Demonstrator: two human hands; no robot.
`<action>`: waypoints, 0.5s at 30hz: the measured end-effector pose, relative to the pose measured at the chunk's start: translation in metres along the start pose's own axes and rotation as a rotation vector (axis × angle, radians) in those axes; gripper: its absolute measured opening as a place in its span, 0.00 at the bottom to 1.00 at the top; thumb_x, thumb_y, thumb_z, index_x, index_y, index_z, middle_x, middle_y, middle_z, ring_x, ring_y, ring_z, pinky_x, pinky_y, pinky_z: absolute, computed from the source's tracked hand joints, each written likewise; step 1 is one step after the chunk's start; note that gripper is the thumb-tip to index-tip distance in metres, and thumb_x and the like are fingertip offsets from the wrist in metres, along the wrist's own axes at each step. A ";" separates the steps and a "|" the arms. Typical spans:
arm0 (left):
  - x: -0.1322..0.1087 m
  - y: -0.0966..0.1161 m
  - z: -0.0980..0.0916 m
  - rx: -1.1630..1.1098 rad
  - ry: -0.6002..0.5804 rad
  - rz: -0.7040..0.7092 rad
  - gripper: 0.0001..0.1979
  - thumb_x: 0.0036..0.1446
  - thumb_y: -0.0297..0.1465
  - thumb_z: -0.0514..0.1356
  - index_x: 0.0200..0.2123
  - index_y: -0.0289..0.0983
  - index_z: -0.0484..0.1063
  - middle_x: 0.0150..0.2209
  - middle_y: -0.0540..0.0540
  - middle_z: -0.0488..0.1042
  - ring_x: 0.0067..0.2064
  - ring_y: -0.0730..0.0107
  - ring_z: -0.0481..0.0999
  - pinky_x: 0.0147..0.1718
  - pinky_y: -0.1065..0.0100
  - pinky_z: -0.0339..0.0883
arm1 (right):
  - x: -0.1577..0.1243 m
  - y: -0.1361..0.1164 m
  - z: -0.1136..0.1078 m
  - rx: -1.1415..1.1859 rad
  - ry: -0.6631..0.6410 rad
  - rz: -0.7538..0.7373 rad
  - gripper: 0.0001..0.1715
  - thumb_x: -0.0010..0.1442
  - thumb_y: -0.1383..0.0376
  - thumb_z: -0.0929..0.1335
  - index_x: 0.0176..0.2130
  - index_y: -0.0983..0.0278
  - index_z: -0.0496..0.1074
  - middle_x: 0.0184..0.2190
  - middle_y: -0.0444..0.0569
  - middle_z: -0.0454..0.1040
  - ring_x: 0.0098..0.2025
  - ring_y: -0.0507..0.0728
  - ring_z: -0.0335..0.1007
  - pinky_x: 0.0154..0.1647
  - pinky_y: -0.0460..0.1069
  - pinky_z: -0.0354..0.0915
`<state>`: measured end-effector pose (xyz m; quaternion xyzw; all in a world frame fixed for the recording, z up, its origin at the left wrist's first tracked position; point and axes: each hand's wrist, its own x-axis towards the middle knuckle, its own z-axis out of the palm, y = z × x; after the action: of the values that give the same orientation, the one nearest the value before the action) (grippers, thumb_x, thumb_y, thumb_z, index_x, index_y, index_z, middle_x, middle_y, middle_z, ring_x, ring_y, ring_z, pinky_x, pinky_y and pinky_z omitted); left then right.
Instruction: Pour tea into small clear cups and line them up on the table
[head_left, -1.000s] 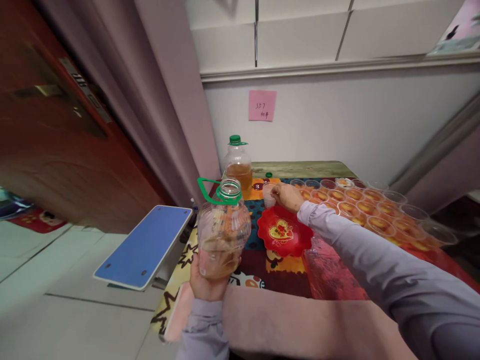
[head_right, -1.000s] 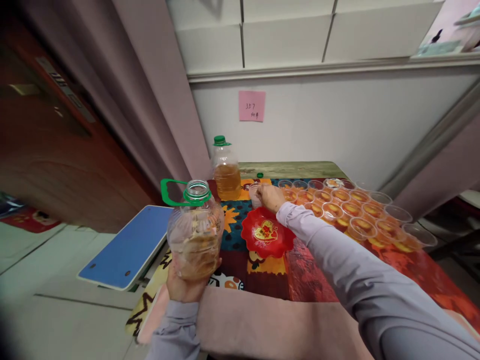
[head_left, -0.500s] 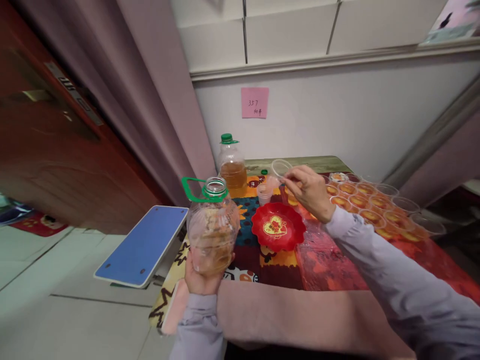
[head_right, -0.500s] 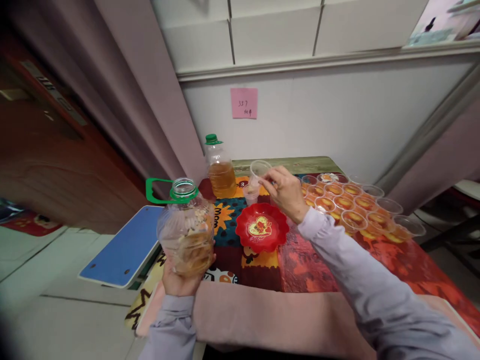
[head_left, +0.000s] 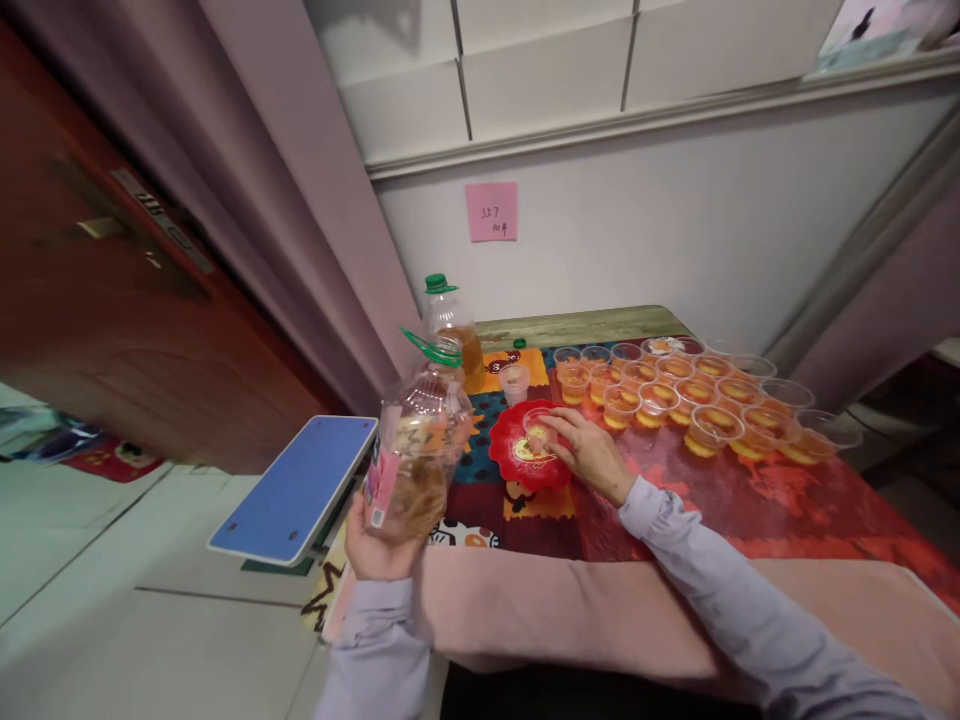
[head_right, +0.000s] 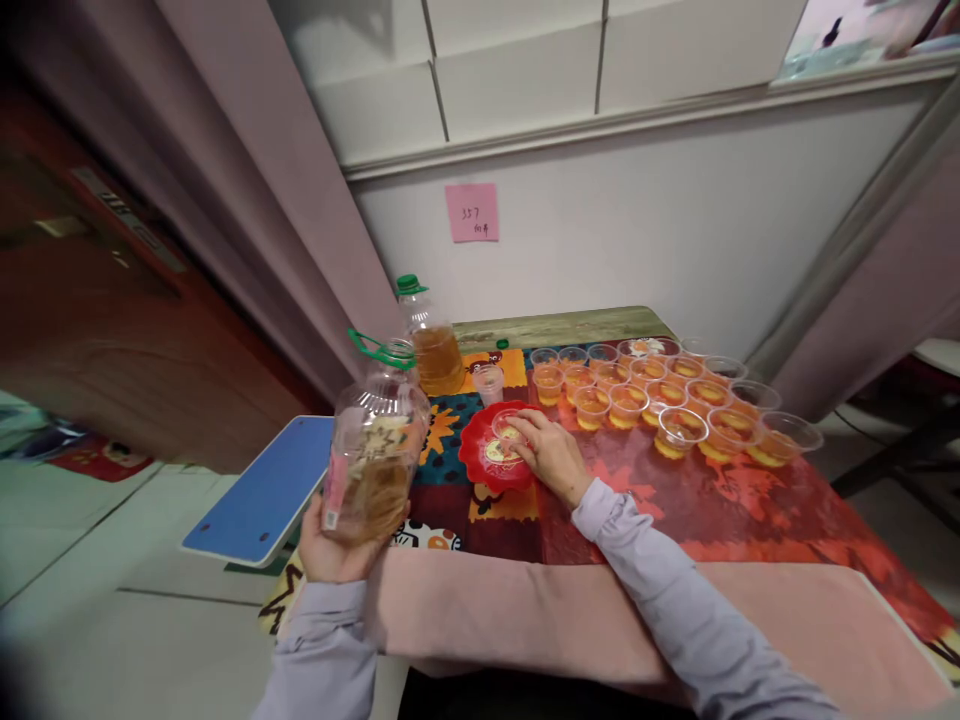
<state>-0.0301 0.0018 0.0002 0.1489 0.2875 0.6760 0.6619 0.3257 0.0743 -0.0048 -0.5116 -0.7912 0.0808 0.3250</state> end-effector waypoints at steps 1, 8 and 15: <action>-0.004 0.003 0.008 0.040 0.068 0.039 0.28 0.62 0.49 0.62 0.63 0.48 0.77 0.62 0.38 0.80 0.68 0.35 0.73 0.61 0.32 0.68 | -0.001 -0.001 0.002 -0.002 0.038 0.024 0.25 0.74 0.60 0.68 0.66 0.60 0.73 0.66 0.59 0.75 0.63 0.65 0.76 0.60 0.60 0.73; -0.022 0.031 0.057 0.265 0.351 0.287 0.21 0.62 0.45 0.64 0.52 0.40 0.84 0.50 0.43 0.86 0.61 0.45 0.80 0.62 0.46 0.73 | -0.008 -0.008 0.026 -0.004 0.174 0.184 0.36 0.73 0.50 0.69 0.70 0.67 0.67 0.61 0.67 0.79 0.59 0.70 0.78 0.62 0.64 0.68; -0.026 0.050 0.069 0.322 0.331 0.329 0.20 0.62 0.45 0.64 0.50 0.39 0.82 0.46 0.45 0.87 0.57 0.48 0.82 0.57 0.49 0.77 | -0.011 -0.003 0.033 0.044 0.205 0.186 0.39 0.73 0.48 0.68 0.71 0.68 0.65 0.59 0.68 0.80 0.58 0.71 0.79 0.64 0.66 0.66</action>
<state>-0.0287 -0.0085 0.0883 0.1845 0.4674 0.7351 0.4551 0.3067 0.0699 -0.0333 -0.5810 -0.7012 0.0751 0.4064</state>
